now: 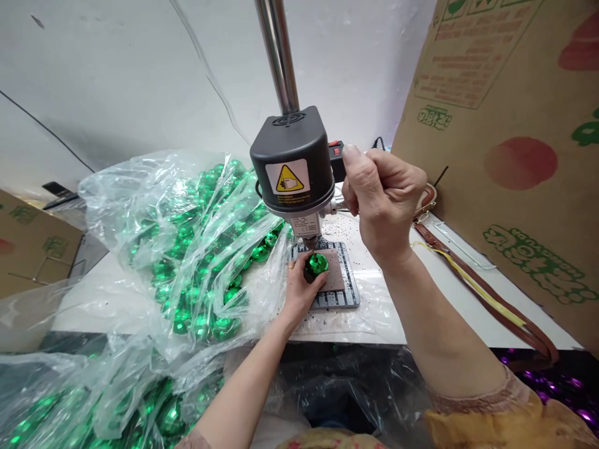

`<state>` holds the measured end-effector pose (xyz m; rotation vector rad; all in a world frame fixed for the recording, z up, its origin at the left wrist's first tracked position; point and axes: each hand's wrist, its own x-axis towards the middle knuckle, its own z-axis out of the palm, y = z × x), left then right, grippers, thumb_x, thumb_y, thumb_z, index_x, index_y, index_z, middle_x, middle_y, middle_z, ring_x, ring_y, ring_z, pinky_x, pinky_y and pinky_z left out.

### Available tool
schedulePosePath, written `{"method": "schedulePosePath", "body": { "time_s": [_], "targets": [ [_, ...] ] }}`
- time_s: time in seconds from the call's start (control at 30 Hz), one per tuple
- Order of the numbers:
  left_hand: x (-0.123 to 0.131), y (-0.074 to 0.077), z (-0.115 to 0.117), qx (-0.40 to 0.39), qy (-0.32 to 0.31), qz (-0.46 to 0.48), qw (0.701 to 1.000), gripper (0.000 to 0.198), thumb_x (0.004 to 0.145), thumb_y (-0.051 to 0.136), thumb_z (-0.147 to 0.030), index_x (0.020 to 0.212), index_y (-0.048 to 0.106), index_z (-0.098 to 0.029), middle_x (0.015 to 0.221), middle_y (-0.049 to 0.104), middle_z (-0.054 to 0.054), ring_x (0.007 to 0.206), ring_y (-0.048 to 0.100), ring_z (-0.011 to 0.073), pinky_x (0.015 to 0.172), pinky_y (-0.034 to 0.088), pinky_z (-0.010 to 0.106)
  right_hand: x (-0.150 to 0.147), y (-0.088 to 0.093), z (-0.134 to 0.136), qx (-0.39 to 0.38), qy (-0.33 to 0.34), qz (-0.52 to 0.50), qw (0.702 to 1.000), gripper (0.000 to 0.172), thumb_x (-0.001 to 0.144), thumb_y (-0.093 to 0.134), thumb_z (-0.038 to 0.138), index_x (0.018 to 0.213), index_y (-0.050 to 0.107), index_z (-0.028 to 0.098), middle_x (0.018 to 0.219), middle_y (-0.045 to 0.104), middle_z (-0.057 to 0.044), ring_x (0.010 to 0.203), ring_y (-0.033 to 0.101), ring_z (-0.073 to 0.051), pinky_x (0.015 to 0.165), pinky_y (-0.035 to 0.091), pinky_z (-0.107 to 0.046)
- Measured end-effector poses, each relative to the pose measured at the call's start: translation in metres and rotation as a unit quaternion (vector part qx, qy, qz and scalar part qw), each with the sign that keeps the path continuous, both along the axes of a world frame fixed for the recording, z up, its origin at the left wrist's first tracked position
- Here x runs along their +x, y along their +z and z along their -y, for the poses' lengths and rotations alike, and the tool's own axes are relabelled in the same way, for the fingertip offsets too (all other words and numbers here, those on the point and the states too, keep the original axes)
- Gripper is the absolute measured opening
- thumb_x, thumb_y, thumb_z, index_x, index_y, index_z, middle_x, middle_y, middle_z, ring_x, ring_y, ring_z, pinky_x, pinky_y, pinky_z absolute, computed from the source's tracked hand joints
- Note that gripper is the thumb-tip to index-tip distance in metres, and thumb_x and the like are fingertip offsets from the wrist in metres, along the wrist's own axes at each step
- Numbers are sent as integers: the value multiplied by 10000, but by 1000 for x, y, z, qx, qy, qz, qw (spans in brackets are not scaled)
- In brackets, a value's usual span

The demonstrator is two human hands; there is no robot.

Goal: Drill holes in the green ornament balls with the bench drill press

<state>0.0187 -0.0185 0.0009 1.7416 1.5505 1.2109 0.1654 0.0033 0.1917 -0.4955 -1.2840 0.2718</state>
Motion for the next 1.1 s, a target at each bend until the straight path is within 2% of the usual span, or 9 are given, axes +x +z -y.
{"method": "schedulePosePath", "body": {
  "time_s": [0.13,0.37,0.53,0.7,0.9,1.1],
  "targets": [
    [0,1,0,-4,1,14,1000,521,742,790,-256,1232,612,-250,1125,612,71,1130,555,263,1008,432,422,-3,-12,7,20,-16,-31,999,478,924,568,169,496,355,162,456,290,70,409,293,-13,433,216,-254],
    [1,1,1,5,-3,4,1000,520,755,783,-255,1242,601,-246,1135,618,74,1130,552,266,1008,433,429,-3,-37,9,55,-22,-30,998,477,916,553,169,496,326,162,471,281,65,414,303,-19,444,203,-270],
    [1,2,1,-3,-3,17,1000,505,750,785,-248,1225,613,-240,1134,613,76,1126,550,269,1010,430,433,-3,-44,7,85,-13,-32,996,472,913,533,159,517,277,173,473,280,59,423,289,-30,451,200,-273],
    [2,2,2,-3,0,46,999,523,732,799,-248,1225,623,-247,1119,615,74,1119,552,274,1013,432,445,-5,-50,4,95,-38,-36,994,470,908,531,158,534,246,174,476,266,58,424,270,-35,439,193,-274],
    [2,0,3,9,-9,33,999,502,773,769,-256,1249,611,-258,1187,639,78,1195,527,286,1043,412,456,-7,-59,1,132,-47,-48,989,463,874,529,107,558,196,171,472,254,61,411,264,-34,418,203,-260],
    [2,1,3,5,-1,40,999,503,758,777,-244,1236,620,-260,1167,648,73,1165,541,283,1030,422,456,-6,-62,-2,172,-51,-49,982,466,832,538,61,567,172,175,476,241,68,400,273,-27,401,237,-239]
  ]
}}
